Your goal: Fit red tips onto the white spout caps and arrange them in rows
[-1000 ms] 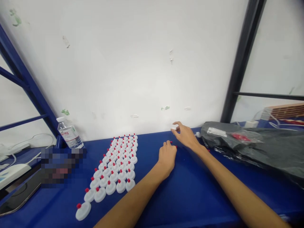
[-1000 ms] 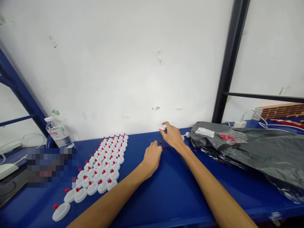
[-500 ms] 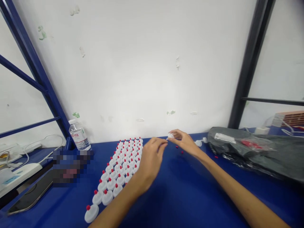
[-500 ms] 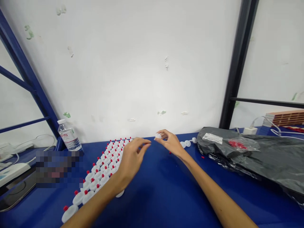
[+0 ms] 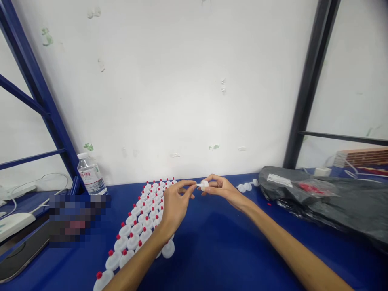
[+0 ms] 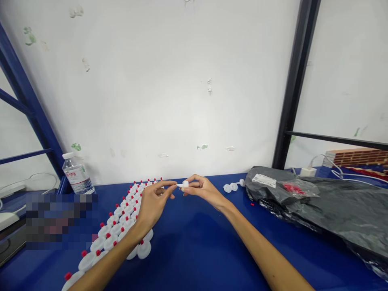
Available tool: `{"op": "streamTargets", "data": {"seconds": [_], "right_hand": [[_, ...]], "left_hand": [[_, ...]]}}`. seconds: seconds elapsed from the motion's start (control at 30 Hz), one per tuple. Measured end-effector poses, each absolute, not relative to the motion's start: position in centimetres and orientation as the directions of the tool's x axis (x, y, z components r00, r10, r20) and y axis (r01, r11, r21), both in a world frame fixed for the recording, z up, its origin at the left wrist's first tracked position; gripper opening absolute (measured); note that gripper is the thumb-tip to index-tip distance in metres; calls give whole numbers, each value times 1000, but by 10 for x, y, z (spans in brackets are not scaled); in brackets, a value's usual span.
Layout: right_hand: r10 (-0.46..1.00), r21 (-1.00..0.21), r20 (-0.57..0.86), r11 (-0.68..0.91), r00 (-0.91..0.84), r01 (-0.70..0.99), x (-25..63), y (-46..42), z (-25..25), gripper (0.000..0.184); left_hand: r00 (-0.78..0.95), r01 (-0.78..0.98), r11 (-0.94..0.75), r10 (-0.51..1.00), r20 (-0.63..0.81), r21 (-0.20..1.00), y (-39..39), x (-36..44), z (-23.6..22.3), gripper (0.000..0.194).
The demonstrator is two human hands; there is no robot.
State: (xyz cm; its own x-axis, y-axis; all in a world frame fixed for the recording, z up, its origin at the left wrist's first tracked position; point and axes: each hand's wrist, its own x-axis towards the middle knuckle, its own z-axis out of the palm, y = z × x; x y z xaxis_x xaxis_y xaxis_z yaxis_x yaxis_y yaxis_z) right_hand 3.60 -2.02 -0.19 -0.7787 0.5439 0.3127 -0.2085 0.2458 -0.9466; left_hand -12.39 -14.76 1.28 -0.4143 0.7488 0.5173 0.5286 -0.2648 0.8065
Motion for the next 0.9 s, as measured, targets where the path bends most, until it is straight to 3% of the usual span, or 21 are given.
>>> {"op": "streamTargets", "data": {"seconds": [0.5,0.73,0.9], "right_hand": [[491,-950,310,128,-814,-284,33,-26,-6,34],[408,-915,340,-65,-847,-398,26,-37,-9,31],[407,-916,327,-85,-853,-391,29,-38,-7,31]], "left_hand": [[-439,379,-342,751,493,860,-148,-117,9,29],[-426,324,-373,763,486,869,-153,-107,8,46],[-416,345,-370,763,494,862,-156,-105,10,48]]}}
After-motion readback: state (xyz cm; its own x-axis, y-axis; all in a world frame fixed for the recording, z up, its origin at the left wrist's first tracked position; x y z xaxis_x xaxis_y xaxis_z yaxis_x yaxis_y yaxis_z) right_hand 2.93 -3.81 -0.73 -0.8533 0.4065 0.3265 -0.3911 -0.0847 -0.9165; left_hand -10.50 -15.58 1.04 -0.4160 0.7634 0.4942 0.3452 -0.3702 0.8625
